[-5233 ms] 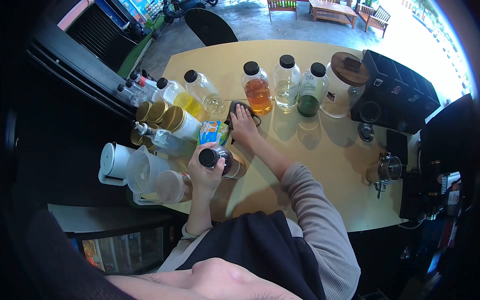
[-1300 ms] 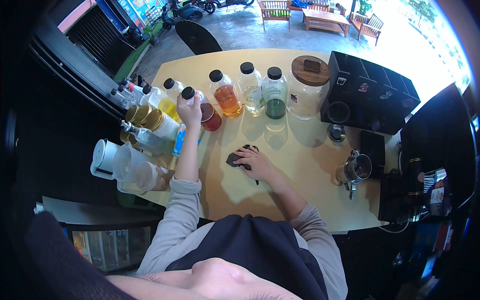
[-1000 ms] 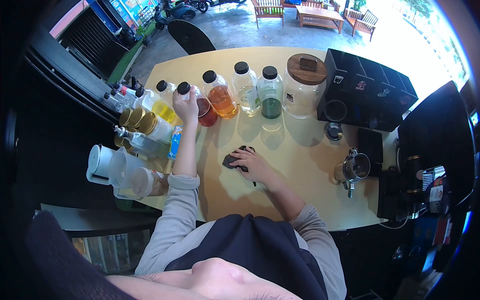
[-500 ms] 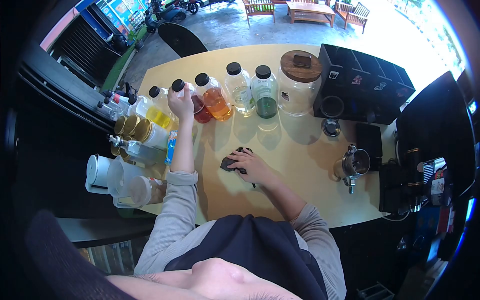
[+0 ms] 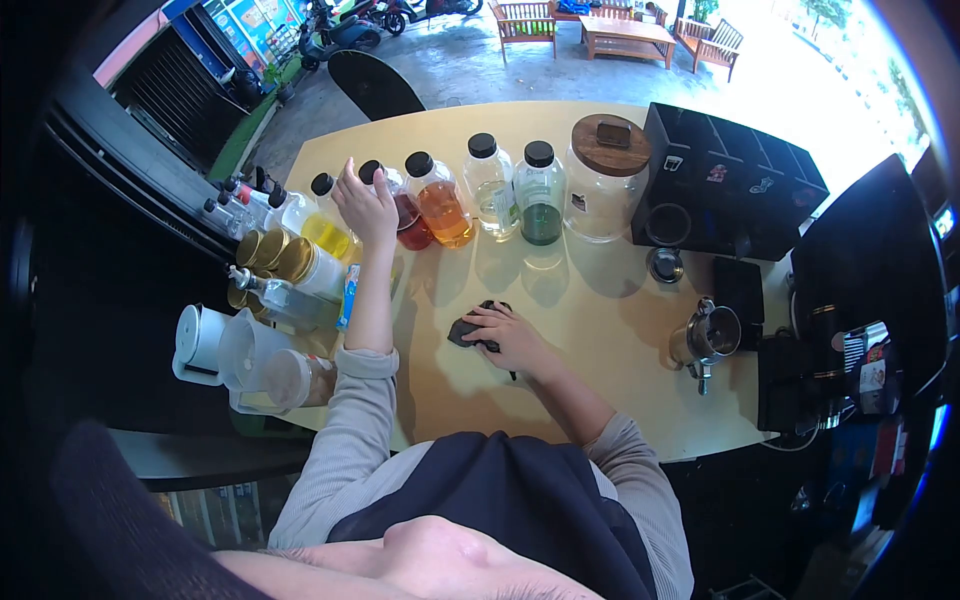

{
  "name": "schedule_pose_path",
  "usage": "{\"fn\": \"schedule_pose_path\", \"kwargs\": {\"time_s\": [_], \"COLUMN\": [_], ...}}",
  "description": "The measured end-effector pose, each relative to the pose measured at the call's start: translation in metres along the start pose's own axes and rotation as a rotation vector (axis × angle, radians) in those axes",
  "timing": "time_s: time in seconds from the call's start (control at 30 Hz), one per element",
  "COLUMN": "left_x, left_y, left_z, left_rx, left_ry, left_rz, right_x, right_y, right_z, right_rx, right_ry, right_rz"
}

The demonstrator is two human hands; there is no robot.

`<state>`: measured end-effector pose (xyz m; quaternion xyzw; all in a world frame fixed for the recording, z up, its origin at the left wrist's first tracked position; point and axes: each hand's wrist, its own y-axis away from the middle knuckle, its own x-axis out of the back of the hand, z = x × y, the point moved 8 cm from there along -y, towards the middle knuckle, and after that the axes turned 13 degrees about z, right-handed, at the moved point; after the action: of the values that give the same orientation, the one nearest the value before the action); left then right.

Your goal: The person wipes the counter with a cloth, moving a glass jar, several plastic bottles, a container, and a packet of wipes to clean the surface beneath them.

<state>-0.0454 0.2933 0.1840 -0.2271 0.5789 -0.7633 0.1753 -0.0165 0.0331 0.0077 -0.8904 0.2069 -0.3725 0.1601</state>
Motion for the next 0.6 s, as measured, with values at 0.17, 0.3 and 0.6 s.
{"fn": "schedule_pose_path", "kwargs": {"time_s": [0.17, 0.3, 0.6], "left_x": [0.028, 0.022, 0.004], "left_y": [-0.010, -0.005, 0.016], "left_z": [-0.012, -0.059, -0.088], "left_rx": [-0.017, 0.091, 0.389], "left_ry": [-0.032, -0.108, -0.110], "left_rz": [0.106, 0.046, -0.174], "right_x": [0.001, -0.001, -0.001], "right_y": [-0.002, -0.001, -0.002], "right_z": [-0.002, -0.001, -0.001], "right_rx": [0.005, 0.013, 0.034], "right_ry": [0.024, 0.034, 0.028], "right_rz": [-0.006, 0.000, -0.002]}}
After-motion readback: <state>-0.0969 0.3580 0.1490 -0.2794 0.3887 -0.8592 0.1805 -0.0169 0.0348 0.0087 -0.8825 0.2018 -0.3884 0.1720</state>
